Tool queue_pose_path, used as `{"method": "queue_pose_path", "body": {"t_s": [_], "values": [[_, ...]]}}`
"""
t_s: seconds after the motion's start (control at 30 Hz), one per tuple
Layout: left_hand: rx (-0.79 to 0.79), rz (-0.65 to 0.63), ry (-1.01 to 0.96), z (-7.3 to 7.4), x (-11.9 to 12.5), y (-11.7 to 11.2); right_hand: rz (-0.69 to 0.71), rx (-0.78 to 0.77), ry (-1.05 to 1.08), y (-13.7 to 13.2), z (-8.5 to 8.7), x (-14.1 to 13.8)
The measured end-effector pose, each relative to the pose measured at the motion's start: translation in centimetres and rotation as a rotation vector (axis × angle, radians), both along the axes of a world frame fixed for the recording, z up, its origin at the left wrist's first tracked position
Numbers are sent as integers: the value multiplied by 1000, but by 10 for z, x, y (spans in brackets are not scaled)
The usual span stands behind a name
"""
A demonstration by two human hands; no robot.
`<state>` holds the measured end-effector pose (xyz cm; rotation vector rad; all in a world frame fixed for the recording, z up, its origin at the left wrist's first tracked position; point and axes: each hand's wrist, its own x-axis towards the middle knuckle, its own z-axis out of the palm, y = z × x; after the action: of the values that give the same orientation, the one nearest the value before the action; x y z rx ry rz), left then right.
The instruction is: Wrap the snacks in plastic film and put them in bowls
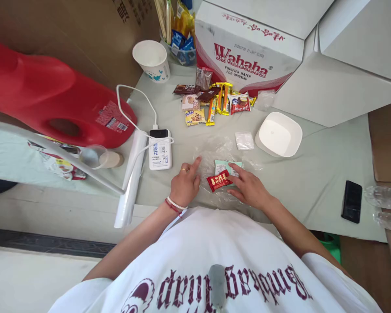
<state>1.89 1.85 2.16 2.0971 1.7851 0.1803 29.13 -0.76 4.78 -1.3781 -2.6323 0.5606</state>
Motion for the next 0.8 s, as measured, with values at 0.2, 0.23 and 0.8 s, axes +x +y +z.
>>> {"method": "queue_pose_path", "body": {"t_s": [0.2,0.23,0.8], "values": [[191,-598,-212,-5,-36,-17,120,-60,95,-50,-9,30],[173,-672,-234,-6,-41,-15,106,-76,109,-54,-11,33],[295,-87,-167,-11,43,45,-660,-345,-41,24,30,39]]}}
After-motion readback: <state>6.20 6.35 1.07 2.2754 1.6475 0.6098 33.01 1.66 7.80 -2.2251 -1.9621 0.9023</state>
